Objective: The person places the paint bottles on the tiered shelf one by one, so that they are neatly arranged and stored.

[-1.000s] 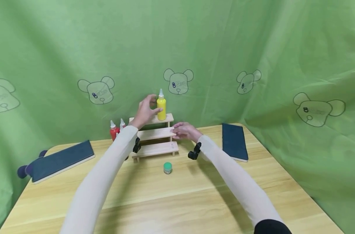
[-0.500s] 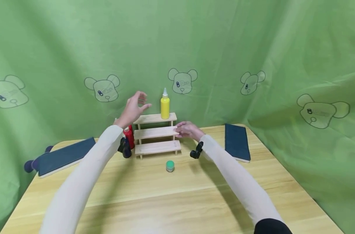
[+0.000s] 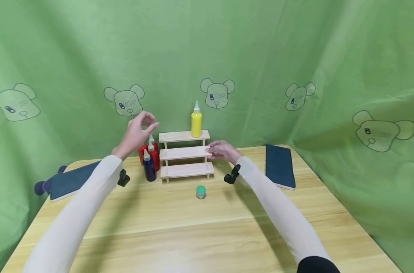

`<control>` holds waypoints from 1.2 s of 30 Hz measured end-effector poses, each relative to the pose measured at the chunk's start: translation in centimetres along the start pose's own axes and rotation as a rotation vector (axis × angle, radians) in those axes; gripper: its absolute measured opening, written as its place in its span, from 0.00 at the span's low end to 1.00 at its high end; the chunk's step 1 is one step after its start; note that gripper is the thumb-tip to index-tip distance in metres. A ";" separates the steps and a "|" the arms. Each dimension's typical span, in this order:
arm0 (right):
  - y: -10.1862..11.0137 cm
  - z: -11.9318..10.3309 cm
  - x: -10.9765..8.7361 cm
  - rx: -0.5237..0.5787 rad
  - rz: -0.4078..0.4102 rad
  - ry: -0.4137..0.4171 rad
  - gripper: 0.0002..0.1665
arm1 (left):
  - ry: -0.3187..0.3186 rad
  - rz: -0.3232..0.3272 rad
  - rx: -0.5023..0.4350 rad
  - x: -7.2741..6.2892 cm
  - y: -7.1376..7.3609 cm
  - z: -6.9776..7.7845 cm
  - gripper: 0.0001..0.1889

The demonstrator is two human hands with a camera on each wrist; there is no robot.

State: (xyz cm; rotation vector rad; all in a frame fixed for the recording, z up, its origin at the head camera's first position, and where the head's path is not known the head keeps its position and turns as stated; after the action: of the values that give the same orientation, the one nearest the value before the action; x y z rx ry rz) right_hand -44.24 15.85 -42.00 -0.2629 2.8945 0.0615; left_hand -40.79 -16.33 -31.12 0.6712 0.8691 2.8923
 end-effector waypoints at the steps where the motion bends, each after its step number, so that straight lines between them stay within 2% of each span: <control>1: 0.0 0.0 0.0 0.005 0.004 -0.002 0.18 | -0.002 0.007 0.001 -0.4 0.1 -0.2 0.17; 6: -0.1 0.0 0.0 -0.015 -0.005 0.019 0.19 | -0.017 0.036 0.025 -2.4 0.5 -1.6 0.16; 11: 0.2 -0.1 0.0 -0.021 -0.018 0.034 0.23 | -0.016 0.028 0.041 -3.8 0.6 -2.7 0.16; 19: 0.3 0.1 0.2 -0.026 -0.018 0.020 0.23 | 0.054 0.002 0.019 -5.7 0.7 -5.0 0.22; 28: 0.2 0.1 0.3 -0.027 -0.035 0.027 0.24 | 0.096 0.068 0.095 -8.0 -1.1 -7.5 0.25; 36: 0.2 0.2 0.1 -0.021 -0.043 0.026 0.22 | 0.177 0.000 0.068 -9.3 -2.5 -8.7 0.30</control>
State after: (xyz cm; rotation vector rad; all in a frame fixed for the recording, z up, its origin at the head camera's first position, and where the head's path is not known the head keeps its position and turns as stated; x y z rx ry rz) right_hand -44.35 16.08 -42.19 -0.3320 2.9139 0.0810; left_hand -36.25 -20.24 -42.60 0.4237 0.9906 2.9692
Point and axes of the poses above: each hand's wrist, its own x-axis towards the middle knuckle, its own y-axis out of the back of the hand, z = x × y, the point moved 3 cm from there along x, towards the middle knuckle, and after that the axes turned 5 degrees about y, right-handed, at the moved point
